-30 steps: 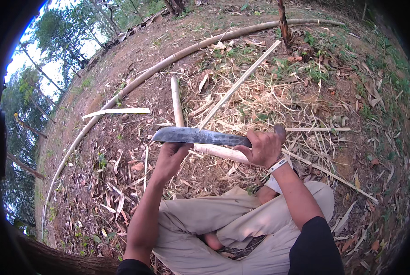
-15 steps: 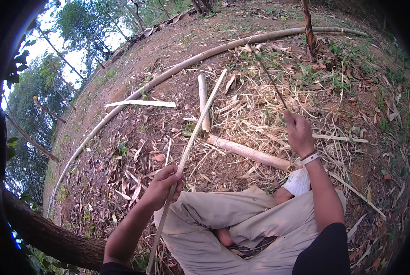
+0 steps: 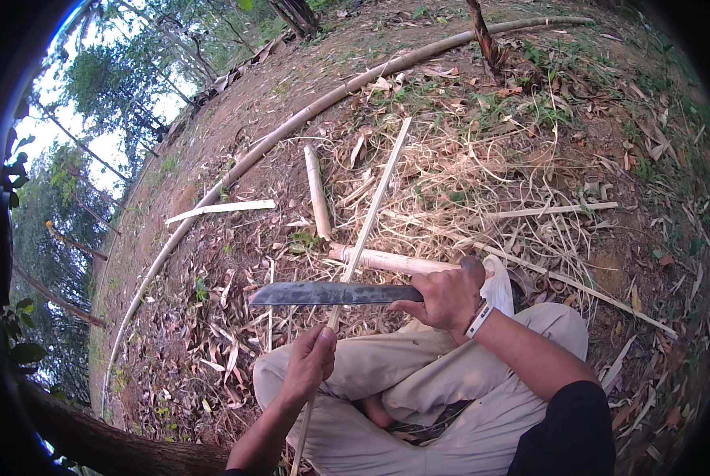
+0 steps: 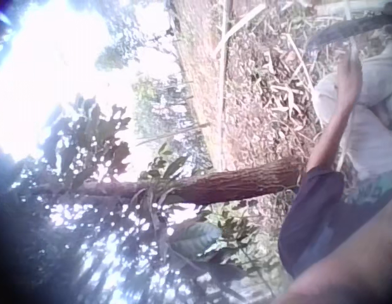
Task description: The person sits on the ground and uses a machete to shave and smooth a long, thin bamboo stick. They repeatedly scrape the blade along the stick's length to remove the outer layer and refine its shape.
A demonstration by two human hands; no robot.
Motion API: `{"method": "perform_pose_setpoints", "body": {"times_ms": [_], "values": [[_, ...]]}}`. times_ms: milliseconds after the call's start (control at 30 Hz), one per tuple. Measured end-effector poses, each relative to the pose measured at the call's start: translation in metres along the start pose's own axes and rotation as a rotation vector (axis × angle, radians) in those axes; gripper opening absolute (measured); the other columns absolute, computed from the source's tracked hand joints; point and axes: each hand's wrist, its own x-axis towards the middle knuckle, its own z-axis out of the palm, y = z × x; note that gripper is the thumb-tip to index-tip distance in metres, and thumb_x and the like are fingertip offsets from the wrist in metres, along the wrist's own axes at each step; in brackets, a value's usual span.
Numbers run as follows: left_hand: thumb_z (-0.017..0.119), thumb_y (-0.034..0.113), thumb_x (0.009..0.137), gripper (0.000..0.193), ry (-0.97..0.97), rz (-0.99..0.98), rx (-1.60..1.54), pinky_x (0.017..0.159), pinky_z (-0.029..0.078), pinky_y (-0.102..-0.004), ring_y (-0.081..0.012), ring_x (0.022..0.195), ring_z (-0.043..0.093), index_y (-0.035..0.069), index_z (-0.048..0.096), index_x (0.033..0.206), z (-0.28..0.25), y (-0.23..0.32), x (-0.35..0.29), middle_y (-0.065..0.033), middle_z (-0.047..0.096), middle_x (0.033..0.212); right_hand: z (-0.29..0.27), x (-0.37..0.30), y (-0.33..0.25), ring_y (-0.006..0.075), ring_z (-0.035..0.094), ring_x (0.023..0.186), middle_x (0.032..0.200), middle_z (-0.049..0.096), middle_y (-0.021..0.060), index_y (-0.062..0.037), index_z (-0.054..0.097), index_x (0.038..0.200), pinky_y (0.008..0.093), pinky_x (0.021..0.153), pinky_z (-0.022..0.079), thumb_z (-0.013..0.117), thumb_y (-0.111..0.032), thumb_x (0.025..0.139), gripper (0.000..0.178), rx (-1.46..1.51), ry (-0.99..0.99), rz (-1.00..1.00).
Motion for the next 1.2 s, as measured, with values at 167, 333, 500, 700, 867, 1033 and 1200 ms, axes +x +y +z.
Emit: {"method": "perform_pose_setpoints", "body": {"times_ms": [167, 333, 500, 700, 867, 1033, 1200], "values": [[0.047, 0.033, 0.103, 0.032, 0.018, 0.01, -0.059, 0.039, 0.018, -0.0206, 0.0, 0.044, 0.024, 0.01, 0.045, 0.081, -0.015, -0.008, -0.036, 0.0101, 0.03, 0.059, -0.008, 0.008, 0.007, 0.0333, 0.062, 0.051, 0.053, 0.057, 0.0147, -0.0078, 0.064, 0.072, 0.0444, 0.051, 0.048, 0.046, -0.069, 0.089, 0.066, -0.028, -0.039, 0.094], [0.044, 0.029, 0.105, 0.035, 0.156, 0.011, 0.123, 0.04, 0.024, -0.0209, -0.0012, 0.045, 0.032, 0.007, 0.048, 0.077, -0.078, -0.041, -0.13, 0.0074, 0.038, 0.056, -0.048, 0.039, 0.15, 0.0476, 0.061, 0.075, 0.071, 0.061, 0.0305, 0.0064, 0.061, 0.072, 0.0533, 0.072, 0.044, 0.033, -0.064, 0.097, 0.08, -0.015, 0.091, 0.83], [0.046, 0.03, 0.104, 0.032, 0.152, -0.023, -0.088, 0.038, 0.018, -0.0204, -0.0004, 0.042, 0.024, 0.008, 0.048, 0.081, -0.087, -0.024, -0.084, 0.01, 0.031, 0.056, -0.045, 0.033, 0.084, 0.0228, 0.041, 0.052, 0.054, 0.043, 0.012, 0.0038, 0.046, 0.063, 0.0391, 0.053, 0.034, 0.041, -0.052, 0.101, 0.067, 0.338, 0.278, 0.605], [0.047, 0.031, 0.104, 0.032, 0.126, 0.068, -0.019, 0.039, 0.017, -0.0201, 0.0, 0.044, 0.023, 0.009, 0.049, 0.081, -0.043, -0.013, -0.033, 0.0104, 0.031, 0.058, -0.009, 0.022, -0.035, 0.0352, 0.059, 0.053, 0.057, 0.058, 0.0138, -0.0052, 0.061, 0.071, 0.043, 0.049, 0.043, 0.05, -0.053, 0.095, 0.054, 0.289, -0.028, 0.141], [0.047, 0.031, 0.104, 0.033, 0.143, 0.152, 0.102, 0.039, 0.021, -0.0202, -0.0008, 0.045, 0.026, 0.009, 0.046, 0.078, -0.012, -0.005, -0.023, 0.0083, 0.034, 0.058, -0.01, 0.003, -0.028, 0.0298, 0.061, 0.049, 0.055, 0.06, 0.0097, -0.0102, 0.062, 0.069, 0.042, 0.048, 0.045, 0.051, -0.064, 0.089, 0.058, 0.108, -0.086, -0.048], [0.044, 0.028, 0.104, 0.034, 0.087, 0.19, 0.14, 0.039, 0.023, -0.0214, -0.0025, 0.044, 0.028, 0.008, 0.045, 0.077, -0.02, -0.014, -0.053, 0.006, 0.036, 0.058, -0.009, 0.009, 0.001, 0.0287, 0.061, 0.049, 0.056, 0.06, 0.0111, -0.0069, 0.064, 0.075, 0.0388, 0.05, 0.048, 0.052, -0.072, 0.084, 0.066, 0.086, 0.034, -0.096], [0.042, 0.025, 0.105, 0.032, 0.107, 0.132, 0.109, 0.038, 0.023, -0.0229, -0.0035, 0.043, 0.029, 0.007, 0.045, 0.078, -0.024, -0.017, -0.09, 0.0054, 0.036, 0.057, -0.017, 0.011, 0.005, 0.03, 0.062, 0.052, 0.055, 0.058, 0.0123, -0.0043, 0.062, 0.076, 0.0396, 0.05, 0.049, 0.052, -0.075, 0.081, 0.072, 0.061, 0.052, -0.175]]}}
